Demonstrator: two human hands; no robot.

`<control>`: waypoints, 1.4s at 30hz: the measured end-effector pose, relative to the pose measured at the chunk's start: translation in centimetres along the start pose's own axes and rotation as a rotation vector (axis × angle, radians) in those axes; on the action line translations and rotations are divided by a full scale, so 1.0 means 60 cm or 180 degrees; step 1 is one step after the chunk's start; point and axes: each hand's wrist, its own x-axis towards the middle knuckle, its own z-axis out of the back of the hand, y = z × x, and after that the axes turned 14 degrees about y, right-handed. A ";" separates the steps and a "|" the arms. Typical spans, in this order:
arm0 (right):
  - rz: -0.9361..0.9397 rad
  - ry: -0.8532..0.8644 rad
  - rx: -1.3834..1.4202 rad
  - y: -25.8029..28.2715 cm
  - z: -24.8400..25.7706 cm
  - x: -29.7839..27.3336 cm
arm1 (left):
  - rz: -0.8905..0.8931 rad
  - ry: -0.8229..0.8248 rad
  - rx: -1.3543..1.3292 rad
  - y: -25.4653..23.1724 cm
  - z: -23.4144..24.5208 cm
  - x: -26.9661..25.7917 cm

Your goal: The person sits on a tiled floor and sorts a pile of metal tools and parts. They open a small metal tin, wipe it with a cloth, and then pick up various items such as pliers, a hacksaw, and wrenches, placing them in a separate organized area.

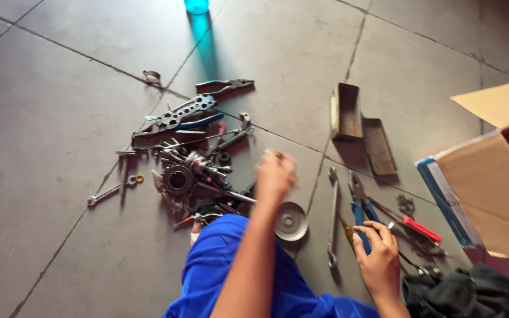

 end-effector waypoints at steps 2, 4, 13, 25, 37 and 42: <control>0.0230 0.0114 0.0007 0.035 0.006 0.035 | -0.0955 -0.0574 -0.1240 -0.022 0.081 0.023; 0.0403 0.0233 0.0081 0.078 0.003 0.075 | -0.1368 -0.1460 -0.1341 -0.031 0.152 0.024; 0.2359 0.0669 -0.0321 0.345 -0.157 0.333 | -0.0977 -0.2847 -0.2789 -0.076 0.246 -0.002; 0.3028 0.0371 -0.1217 0.506 -0.369 0.563 | -0.0884 -0.2912 -0.2663 -0.089 0.242 0.030; 0.0145 -0.0100 0.0768 0.245 -0.133 0.314 | -0.0984 -0.2485 -0.2618 -0.077 0.215 0.037; -0.0336 -0.0172 0.0073 0.106 -0.122 0.180 | -0.1016 -0.2071 -0.2557 -0.064 0.187 0.039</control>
